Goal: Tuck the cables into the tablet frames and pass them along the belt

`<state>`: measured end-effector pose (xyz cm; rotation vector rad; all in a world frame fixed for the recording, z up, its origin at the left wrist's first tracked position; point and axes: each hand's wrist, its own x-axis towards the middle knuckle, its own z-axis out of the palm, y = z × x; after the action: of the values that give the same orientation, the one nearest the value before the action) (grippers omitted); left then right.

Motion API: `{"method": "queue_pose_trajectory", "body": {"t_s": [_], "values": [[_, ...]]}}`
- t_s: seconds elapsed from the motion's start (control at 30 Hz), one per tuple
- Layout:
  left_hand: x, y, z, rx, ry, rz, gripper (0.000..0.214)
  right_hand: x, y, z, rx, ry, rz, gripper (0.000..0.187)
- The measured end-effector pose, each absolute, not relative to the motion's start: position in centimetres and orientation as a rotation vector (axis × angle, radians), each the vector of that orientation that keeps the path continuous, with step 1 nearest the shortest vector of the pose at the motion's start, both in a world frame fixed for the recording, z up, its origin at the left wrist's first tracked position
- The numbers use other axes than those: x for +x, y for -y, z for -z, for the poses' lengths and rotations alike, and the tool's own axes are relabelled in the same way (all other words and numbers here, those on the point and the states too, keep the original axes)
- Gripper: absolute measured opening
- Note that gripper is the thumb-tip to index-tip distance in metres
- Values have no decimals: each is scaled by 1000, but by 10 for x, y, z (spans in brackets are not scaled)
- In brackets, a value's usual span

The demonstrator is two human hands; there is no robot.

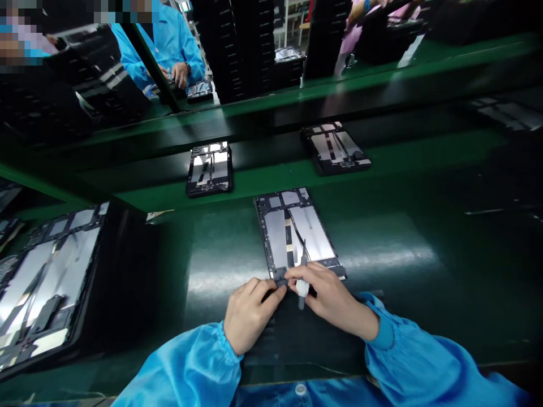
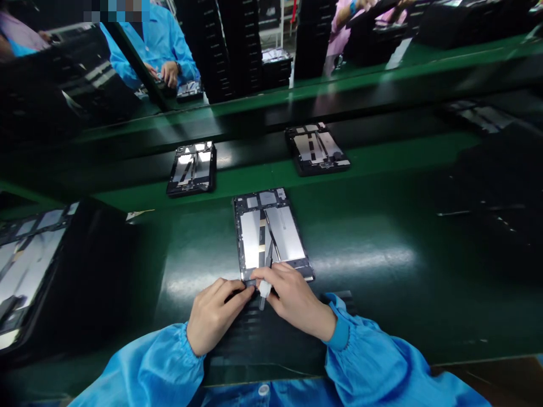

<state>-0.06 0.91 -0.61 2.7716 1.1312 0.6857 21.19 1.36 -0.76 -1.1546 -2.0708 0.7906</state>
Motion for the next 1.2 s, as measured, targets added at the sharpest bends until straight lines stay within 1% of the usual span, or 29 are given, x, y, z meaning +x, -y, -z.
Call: {"method": "queue_pose_trajectory", "body": {"t_s": [0.13,0.37,0.5,0.63,0.7,0.8,0.83,0.87,0.93,1.0,1.1,1.2], "values": [[-12,-7,9,2885,-1026,-647,27,212,-14,10,-1145,2086,-787,48],[-14,-10,11,2913,-975,-663,26,213,-13,7,-1148,2043,-830,46],[-14,-11,12,2929,-952,-652,28,213,-12,9,-1161,2066,-830,44],[-15,-12,12,2969,-932,-634,29,212,-13,11,-1187,2081,-812,37],[-13,-12,11,3009,-935,-603,32,213,-14,10,-1181,2043,-813,30],[-10,-10,11,3027,-976,-559,33,219,-11,3,-1141,1891,-851,15],[-8,-9,11,3015,-995,-551,32,222,-9,1,-1126,1831,-880,14],[-7,-9,11,3000,-1012,-547,32,226,-6,-2,-1115,1778,-913,16],[-5,-8,13,2969,-1041,-544,30,230,1,-4,-1110,1700,-998,27],[-4,-7,14,2941,-1058,-546,29,232,7,-3,-1126,1635,-1099,34],[-4,-7,15,2909,-1060,-549,28,230,12,2,-1211,1532,-1215,30],[-5,-7,15,2896,-1061,-545,29,226,11,6,-1331,1491,-1216,18]]}}
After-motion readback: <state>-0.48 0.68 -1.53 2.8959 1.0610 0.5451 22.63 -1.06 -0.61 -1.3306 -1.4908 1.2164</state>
